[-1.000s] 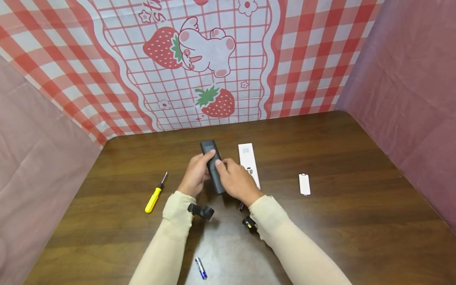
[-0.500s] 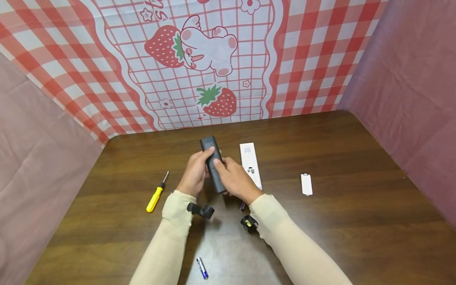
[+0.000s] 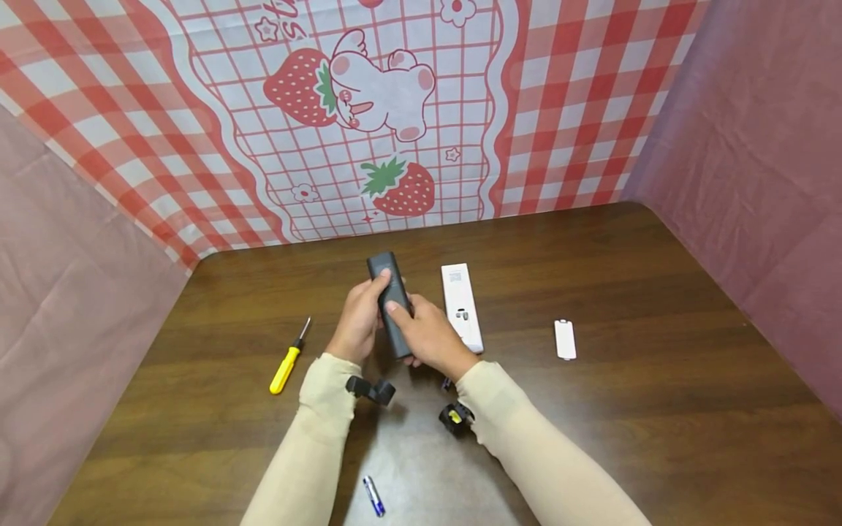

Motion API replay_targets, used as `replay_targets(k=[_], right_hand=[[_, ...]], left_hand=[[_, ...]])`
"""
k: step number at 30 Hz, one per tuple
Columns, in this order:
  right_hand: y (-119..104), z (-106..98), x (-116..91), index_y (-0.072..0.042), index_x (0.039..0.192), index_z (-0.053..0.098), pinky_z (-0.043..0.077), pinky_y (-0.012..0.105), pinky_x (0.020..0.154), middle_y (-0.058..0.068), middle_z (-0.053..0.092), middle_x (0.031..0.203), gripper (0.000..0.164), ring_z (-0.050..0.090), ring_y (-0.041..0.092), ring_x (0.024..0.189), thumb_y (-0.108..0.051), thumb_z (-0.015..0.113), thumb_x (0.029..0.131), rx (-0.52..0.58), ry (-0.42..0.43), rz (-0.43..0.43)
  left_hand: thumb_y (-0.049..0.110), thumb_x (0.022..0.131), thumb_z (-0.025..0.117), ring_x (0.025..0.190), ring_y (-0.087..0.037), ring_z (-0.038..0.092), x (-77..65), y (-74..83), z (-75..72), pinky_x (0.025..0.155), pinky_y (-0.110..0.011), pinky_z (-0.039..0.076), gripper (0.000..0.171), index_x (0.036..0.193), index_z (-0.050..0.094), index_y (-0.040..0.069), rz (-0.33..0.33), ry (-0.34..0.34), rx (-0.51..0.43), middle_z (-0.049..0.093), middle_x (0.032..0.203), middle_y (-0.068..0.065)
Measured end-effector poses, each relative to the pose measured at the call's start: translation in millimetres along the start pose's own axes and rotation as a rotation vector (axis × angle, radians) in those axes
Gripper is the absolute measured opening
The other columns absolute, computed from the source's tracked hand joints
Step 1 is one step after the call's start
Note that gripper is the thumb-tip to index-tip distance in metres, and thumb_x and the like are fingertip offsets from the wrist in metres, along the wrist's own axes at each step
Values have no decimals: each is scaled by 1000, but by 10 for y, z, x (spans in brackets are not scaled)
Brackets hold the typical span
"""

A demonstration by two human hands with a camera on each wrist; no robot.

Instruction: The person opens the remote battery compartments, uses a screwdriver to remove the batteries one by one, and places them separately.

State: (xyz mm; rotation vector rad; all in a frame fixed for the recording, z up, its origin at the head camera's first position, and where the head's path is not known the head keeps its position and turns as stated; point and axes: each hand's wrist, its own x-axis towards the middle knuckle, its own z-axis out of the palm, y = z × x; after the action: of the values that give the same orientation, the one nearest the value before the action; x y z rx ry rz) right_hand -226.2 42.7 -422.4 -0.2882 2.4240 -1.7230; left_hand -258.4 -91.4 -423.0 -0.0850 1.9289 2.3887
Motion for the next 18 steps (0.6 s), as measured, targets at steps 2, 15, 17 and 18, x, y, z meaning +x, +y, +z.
replay_targets(k=[2, 15, 17, 18], right_hand=[[2, -1, -2, 1, 124, 54, 49, 39, 40, 15, 60, 69, 49, 59, 24, 44, -43, 49, 105, -1, -2, -11], [14, 48, -13, 1, 127, 54, 50, 39, 42, 14, 61, 72, 45, 59, 24, 45, -37, 52, 105, -8, 8, -65], [26, 63, -10, 1, 128, 53, 50, 39, 42, 13, 62, 73, 44, 59, 24, 46, -36, 53, 104, -3, 11, -76], [29, 72, -11, 2, 128, 53, 49, 39, 42, 13, 62, 73, 44, 59, 24, 46, -35, 53, 104, 3, 12, -80]], left_hand=[[35, 103, 55, 70, -14, 64, -2, -7, 5, 66, -28, 53, 43, 112, 65, -6, 7, 2, 2, 66, 83, -6], [36, 104, 53, 79, -20, 59, -8, -43, 34, 77, -30, 47, 42, 104, 68, -4, 75, 79, -1, 64, 86, -9], [37, 104, 52, 80, -20, 59, -5, -53, 37, 77, -30, 47, 44, 103, 68, -4, 90, 89, -5, 64, 85, -9], [37, 104, 52, 79, -19, 58, -5, -57, 38, 76, -30, 47, 44, 102, 68, -4, 94, 96, -6, 63, 85, -8]])
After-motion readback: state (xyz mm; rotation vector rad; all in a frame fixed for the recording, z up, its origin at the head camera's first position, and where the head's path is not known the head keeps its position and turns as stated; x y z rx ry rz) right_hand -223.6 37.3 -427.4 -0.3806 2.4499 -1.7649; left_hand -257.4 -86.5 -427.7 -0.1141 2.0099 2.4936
